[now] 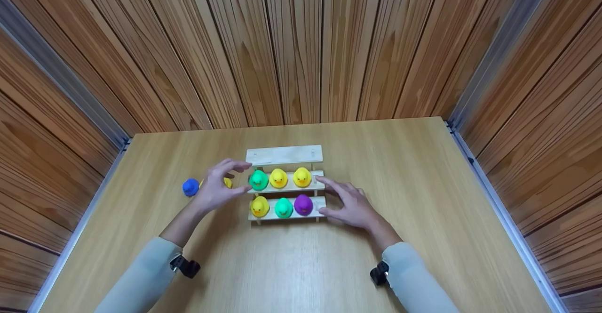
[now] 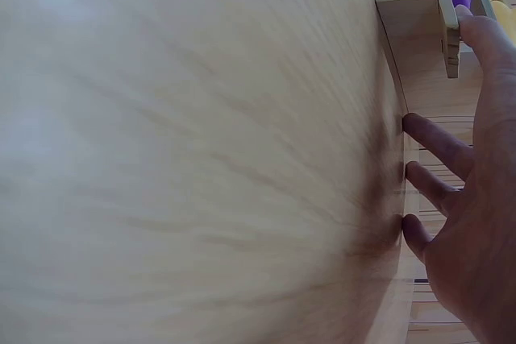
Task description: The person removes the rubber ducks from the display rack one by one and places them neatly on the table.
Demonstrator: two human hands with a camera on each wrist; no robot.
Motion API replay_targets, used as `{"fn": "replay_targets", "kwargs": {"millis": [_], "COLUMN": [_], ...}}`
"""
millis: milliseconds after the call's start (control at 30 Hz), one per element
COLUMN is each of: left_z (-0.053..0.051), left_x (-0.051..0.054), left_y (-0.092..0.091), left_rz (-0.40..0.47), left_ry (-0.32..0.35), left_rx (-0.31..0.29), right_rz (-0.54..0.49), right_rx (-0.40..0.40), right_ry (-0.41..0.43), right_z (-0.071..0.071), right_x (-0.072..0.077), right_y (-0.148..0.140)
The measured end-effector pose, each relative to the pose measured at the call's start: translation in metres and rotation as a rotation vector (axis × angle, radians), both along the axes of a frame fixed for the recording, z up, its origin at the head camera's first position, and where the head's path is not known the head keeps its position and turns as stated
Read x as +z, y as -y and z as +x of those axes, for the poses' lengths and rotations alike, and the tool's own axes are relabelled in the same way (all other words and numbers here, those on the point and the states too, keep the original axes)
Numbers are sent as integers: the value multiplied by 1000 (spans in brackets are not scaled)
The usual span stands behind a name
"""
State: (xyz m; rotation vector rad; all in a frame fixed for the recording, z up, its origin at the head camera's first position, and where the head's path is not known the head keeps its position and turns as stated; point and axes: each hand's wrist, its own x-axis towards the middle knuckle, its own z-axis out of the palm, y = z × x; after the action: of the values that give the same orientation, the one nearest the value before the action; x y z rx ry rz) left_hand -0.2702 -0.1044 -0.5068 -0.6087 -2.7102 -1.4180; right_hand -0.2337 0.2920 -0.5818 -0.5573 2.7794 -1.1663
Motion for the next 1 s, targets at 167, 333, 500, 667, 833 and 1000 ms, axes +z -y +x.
{"fn": "replay_targets", "kwargs": {"millis": [167,333,500,667,833,1000], "left_z": [1,2,1,-1,-2,-1], "left_x": [-1,-5,-11,-16,-19,-18], "left_y": [-5,-10,-15,-19,-23,-24], "left_rz": [-18,-9,20,19,17,25], "left_ry": [10,20,17,-5,4,33], "left_rx": [-8,-21,-33,-25,7,20], "right_rz": [5,11,5,5,7,5], "right_rx": [4,7,5,-1,-3,-3], "right_ry": [2,-8,-2,-3,-4,-3], "right_z": [0,-1,0,-1,-1,-1], "right_x": [0,0,-1,-1,-1,-1], "right_y": [0,0,0,1,1,1]}}
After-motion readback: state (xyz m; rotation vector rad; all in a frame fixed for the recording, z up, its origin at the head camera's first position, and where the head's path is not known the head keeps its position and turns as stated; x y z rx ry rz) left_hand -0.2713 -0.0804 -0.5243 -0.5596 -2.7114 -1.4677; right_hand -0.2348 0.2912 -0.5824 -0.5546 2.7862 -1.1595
